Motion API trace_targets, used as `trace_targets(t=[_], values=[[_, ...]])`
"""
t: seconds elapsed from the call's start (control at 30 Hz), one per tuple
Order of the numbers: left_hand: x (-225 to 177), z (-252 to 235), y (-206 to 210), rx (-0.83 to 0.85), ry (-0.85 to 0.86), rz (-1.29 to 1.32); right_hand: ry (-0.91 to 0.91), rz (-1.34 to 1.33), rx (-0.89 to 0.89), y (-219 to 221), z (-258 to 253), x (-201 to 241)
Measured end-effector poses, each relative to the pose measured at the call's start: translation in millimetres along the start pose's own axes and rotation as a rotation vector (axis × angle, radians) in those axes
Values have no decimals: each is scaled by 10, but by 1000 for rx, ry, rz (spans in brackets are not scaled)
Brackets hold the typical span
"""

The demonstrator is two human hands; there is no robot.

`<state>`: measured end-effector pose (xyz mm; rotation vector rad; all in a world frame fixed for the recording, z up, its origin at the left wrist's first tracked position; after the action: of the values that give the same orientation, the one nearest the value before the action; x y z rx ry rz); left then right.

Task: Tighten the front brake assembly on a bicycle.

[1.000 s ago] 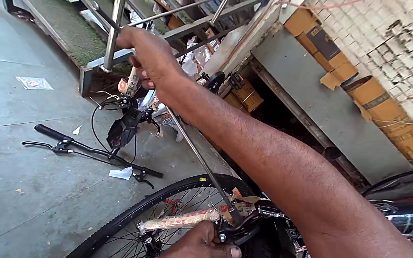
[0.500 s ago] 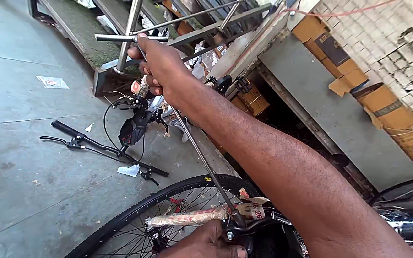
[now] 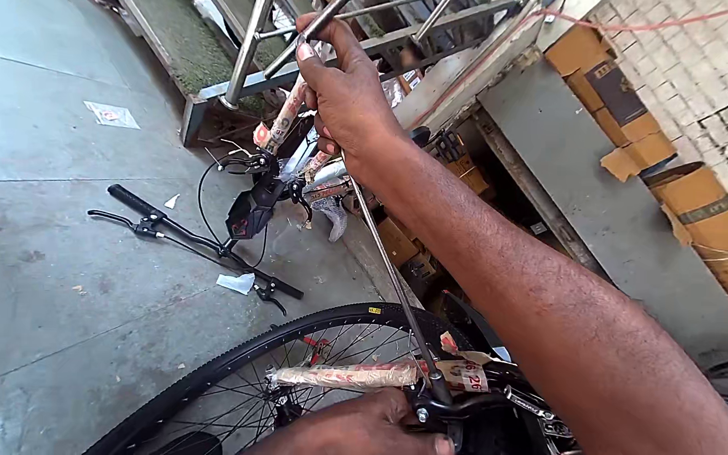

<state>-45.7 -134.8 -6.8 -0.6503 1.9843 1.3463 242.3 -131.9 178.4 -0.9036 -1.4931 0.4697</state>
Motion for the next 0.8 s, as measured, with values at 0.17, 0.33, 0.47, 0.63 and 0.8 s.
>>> trace_targets(t=[0.17,0.33,0.47,0.63,0.8], values=[[-31,5,21,-95,20,24,-6,-87,108,-8,28,72],[-29,11,20,-91,10,6,140,-36,18,-62,24,75],[-38,24,30,-100,26,40,261,-163,-9,-9,-68,55],[-47,32,31,-124,21,24,311,-410,53,109,-102,-60],[-45,30,35,-120,22,60,381,-391,84,268,-106,-210]])
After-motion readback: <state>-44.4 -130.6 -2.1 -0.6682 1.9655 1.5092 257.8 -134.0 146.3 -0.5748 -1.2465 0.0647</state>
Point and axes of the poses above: each hand's wrist, its own z-axis away from the middle knuckle, its own y-axis out of the palm, x = y × z, the point moved 6 cm from there along -z, towards the middle knuckle, and after that the axes turned 12 degrees about z, right-handed, at the moved point
